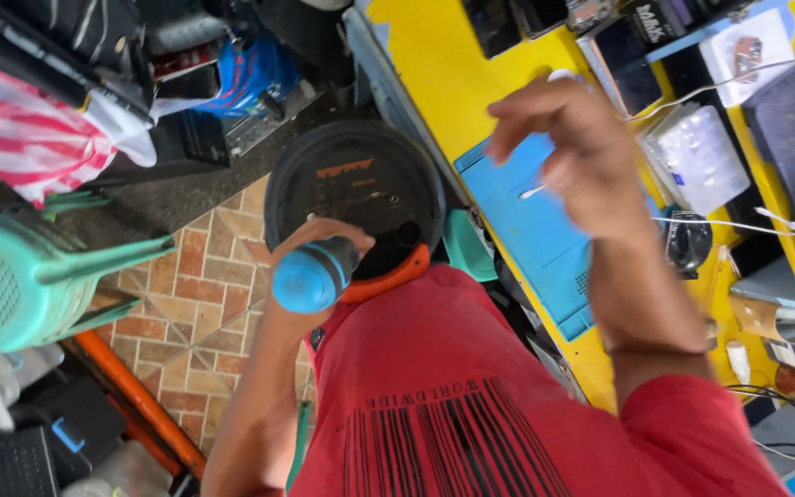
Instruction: The person uses a screwdriver to remove screws from the back panel of a black and orange speaker. They systematically unscrew multiple fasteners and place them on the workbench.
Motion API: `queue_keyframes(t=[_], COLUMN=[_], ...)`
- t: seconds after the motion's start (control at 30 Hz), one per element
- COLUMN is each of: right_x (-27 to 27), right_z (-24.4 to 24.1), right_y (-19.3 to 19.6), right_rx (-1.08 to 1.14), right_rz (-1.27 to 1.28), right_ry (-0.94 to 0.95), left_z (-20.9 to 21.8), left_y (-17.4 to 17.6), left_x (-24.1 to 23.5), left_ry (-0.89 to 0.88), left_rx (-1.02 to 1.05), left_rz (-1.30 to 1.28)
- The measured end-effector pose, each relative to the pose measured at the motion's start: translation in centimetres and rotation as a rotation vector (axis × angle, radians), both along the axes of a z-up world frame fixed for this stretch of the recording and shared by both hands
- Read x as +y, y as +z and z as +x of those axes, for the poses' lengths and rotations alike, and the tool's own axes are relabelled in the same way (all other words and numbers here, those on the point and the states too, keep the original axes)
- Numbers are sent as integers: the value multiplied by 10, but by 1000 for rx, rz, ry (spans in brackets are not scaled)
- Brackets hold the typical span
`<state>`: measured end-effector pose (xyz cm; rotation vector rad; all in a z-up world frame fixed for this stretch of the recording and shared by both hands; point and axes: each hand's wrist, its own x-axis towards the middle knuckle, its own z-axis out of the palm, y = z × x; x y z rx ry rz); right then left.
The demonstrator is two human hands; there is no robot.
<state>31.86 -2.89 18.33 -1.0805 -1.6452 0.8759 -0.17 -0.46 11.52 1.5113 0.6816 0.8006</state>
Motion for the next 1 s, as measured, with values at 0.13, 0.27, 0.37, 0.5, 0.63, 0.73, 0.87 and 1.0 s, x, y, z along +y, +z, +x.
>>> queue_keyframes(t=[0.13,0.27,0.37,0.5,0.63,0.73,0.87,1.0], right_x=[-29,-30,-29,-26,-34,-47,-40,-31], right_z=[-51,-53,0,103,165,196,199,179], right_y=[-91,-100,-119,-168,-267,-356,-382,-343], right_rx=[465,851,785,36,52,-95,-676,-791], right_rz=[-50,-72,-205,-518,-683,-720,-889,-916], right_ry=[6,-203,-529,-858,-1055,-1161,-1118,-1071], left_z=[22,80,100,101,84,63,37,17], left_y=[-60,-28,-40,-58,-53,-62,-67,-76], left_x=[-3,-5,-9,-7,0,0,1,-6], left_ry=[-19,-198,-278,-302,-243,-128,19,121], left_rx=[-70,19,186,259,236,228,264,270], left_rz=[323,119,205,252,248,244,214,181])
